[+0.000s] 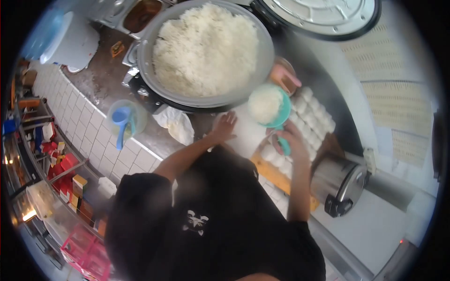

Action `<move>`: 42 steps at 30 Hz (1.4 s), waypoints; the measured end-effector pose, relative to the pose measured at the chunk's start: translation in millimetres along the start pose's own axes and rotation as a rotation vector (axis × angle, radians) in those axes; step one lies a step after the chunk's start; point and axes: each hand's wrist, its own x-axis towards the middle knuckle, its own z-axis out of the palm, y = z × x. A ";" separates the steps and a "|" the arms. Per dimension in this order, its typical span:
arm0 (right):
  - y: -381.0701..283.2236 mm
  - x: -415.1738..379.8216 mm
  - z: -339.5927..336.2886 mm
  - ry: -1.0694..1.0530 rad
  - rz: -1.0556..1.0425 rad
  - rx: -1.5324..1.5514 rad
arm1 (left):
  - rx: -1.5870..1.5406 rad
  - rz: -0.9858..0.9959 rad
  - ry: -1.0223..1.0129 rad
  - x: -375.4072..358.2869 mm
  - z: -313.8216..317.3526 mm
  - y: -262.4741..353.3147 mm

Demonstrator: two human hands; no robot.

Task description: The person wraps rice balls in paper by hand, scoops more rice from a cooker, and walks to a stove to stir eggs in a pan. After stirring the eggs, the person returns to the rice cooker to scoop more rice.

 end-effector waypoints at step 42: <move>-138.9 121.3 69.3 0.458 -0.717 -1.634 | -0.703 -0.239 1.550 -143.0 -311.6 63.5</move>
